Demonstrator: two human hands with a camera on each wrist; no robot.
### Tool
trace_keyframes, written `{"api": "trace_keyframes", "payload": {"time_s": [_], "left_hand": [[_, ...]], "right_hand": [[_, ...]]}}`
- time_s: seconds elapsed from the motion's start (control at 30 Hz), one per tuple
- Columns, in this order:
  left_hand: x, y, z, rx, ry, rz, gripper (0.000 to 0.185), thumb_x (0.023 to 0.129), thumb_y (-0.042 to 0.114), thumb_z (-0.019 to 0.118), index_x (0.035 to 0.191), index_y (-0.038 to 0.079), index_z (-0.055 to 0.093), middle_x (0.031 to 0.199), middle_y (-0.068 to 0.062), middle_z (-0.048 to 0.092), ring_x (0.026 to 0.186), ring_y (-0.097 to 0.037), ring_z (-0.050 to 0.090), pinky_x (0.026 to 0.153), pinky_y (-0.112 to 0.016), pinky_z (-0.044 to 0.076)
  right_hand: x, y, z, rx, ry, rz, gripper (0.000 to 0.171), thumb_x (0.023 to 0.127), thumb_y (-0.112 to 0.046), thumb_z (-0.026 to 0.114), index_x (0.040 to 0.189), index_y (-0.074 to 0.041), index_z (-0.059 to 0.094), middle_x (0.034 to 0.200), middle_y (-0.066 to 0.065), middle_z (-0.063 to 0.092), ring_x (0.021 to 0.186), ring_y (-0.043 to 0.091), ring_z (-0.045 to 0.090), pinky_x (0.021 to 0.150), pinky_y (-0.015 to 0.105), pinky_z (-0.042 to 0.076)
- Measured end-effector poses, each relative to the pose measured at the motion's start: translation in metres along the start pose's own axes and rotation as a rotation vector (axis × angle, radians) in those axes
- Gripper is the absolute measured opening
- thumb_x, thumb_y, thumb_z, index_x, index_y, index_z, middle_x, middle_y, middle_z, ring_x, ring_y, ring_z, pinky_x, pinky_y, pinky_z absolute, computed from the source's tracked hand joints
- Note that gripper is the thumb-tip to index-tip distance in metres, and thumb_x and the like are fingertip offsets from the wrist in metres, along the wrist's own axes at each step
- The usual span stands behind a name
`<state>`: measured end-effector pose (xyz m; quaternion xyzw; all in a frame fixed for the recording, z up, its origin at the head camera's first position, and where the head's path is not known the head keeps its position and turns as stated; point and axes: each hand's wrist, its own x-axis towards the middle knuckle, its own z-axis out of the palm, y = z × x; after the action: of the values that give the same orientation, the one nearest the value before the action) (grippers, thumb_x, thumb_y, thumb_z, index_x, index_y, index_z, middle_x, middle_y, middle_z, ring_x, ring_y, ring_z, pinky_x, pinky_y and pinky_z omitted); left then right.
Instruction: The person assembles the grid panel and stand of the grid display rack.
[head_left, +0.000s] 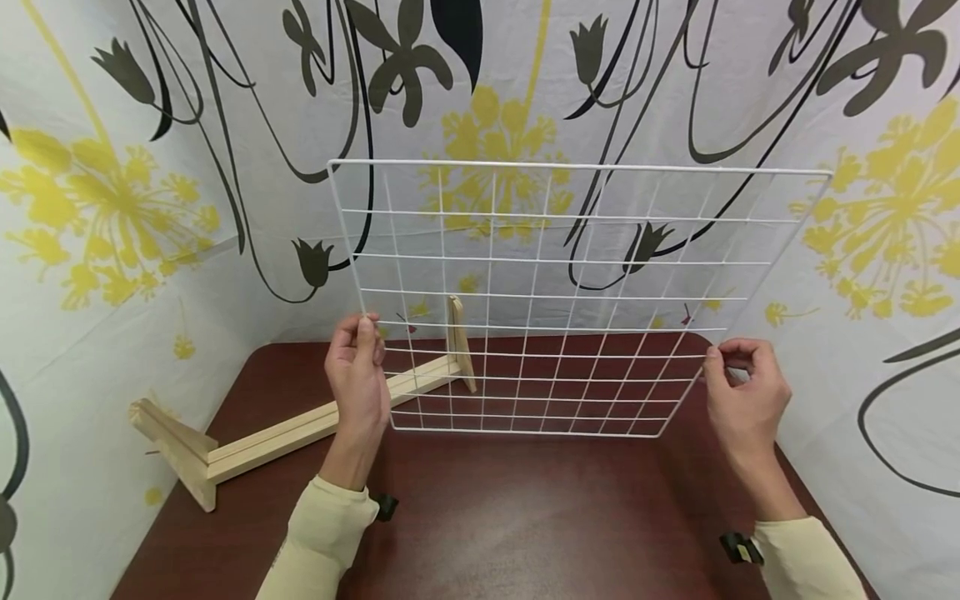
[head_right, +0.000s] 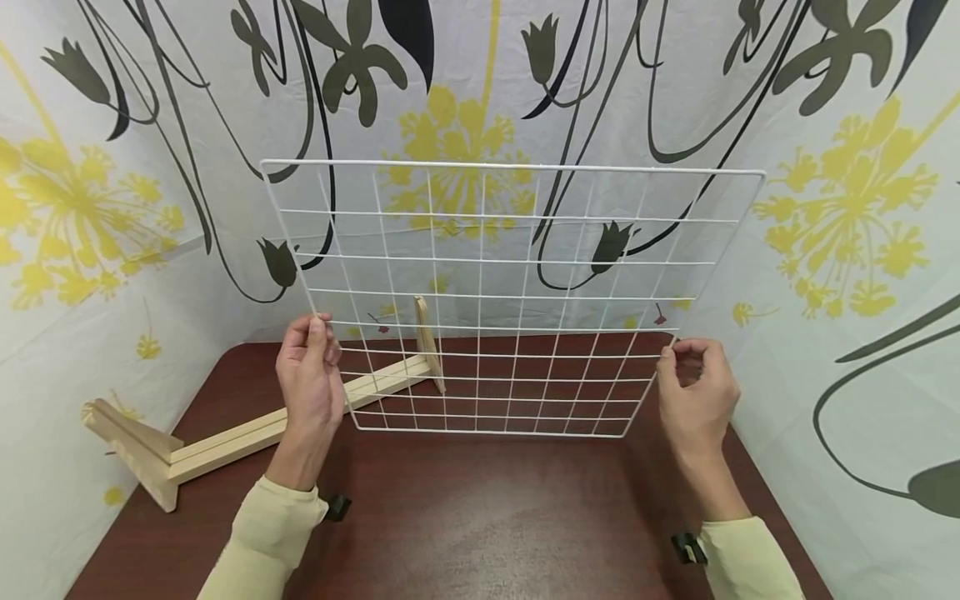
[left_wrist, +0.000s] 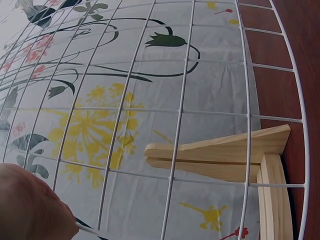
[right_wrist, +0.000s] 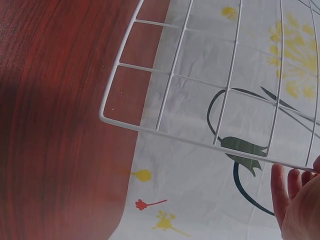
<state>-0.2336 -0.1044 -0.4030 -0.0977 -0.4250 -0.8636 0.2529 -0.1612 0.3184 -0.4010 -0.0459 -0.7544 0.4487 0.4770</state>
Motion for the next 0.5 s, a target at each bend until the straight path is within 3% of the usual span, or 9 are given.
{"api": "trace_keyframes", "payload": {"time_s": [0.3, 0.5], "left_hand": [[0.0, -0.001, 0.004, -0.014, 0.009, 0.015, 0.01, 0.108, 0.011, 0.06, 0.106, 0.006, 0.068, 0.088, 0.001, 0.062, 0.07, -0.012, 0.035, 0.068, -0.025, 0.028], [-0.001, -0.003, 0.005, -0.019, 0.023, -0.001, 0.01, 0.108, 0.011, 0.059, 0.105, 0.007, 0.068, 0.091, 0.002, 0.064, 0.071, -0.01, 0.039, 0.068, -0.022, 0.031]], "right_hand": [[-0.005, 0.001, -0.001, -0.04, 0.016, 0.011, 0.026, 0.094, -0.004, 0.07, 0.112, 0.013, 0.063, 0.095, -0.019, 0.063, 0.082, -0.016, 0.064, 0.07, -0.001, 0.048], [-0.011, 0.009, 0.004, -0.086, 0.048, 0.026, 0.031, 0.094, -0.009, 0.071, 0.12, 0.008, 0.064, 0.105, -0.021, 0.061, 0.098, -0.01, 0.064, 0.073, 0.0, 0.046]]}}
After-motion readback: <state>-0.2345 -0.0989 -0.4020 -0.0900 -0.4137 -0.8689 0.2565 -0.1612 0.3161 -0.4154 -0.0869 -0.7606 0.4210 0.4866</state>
